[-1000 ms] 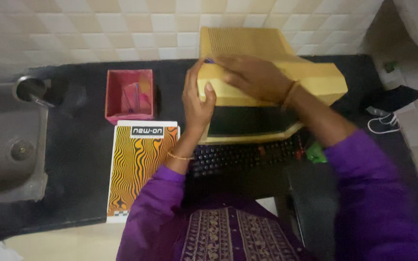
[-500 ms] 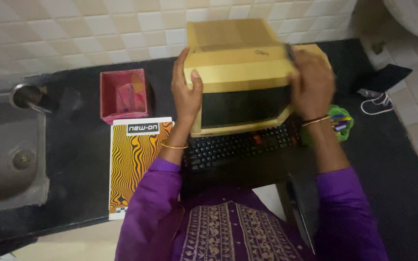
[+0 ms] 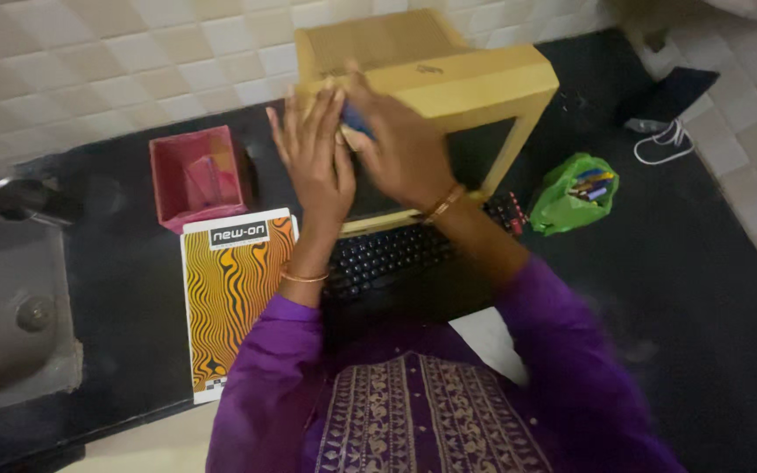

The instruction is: The person wipes the screen and casing of a beige CRT monitor with a blue cloth, then wipes the keyboard. The person repeats wiping the monitor screen and casing multiple times.

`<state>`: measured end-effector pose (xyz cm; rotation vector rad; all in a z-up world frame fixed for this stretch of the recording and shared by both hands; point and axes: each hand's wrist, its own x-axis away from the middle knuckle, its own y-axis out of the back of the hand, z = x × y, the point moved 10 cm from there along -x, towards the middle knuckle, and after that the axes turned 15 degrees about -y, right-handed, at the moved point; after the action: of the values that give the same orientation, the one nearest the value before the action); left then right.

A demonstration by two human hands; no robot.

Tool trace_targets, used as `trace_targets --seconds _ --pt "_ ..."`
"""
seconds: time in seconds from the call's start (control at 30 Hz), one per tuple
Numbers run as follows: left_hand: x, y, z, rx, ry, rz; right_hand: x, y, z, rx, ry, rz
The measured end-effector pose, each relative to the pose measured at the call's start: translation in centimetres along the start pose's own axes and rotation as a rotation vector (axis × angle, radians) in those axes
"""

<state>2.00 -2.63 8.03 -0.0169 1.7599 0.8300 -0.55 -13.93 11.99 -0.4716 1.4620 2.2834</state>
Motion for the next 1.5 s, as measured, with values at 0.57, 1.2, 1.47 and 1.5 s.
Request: trace_targets --seconds 0.57,1.2,1.47,1.5 --pt "12.8 -5.4 11.0 0.603 1.071 0.042 -7.0 1.1 -13.1 0.193 -0.023 0.233" --pt "26.6 -20.0 14.9 1.36 1.165 -0.09 -6.3 2.5 -11.1 0.05 0.023 0.209" --pt "15.2 -23.0 18.9 1.523 1.023 0.166 -6.3 2.3 -11.2 0.106 -0.013 0.215" --pt "14.2 -23.8 18.8 1.633 1.077 0.158 -6.4 2.6 -11.1 0.109 -0.012 0.199"
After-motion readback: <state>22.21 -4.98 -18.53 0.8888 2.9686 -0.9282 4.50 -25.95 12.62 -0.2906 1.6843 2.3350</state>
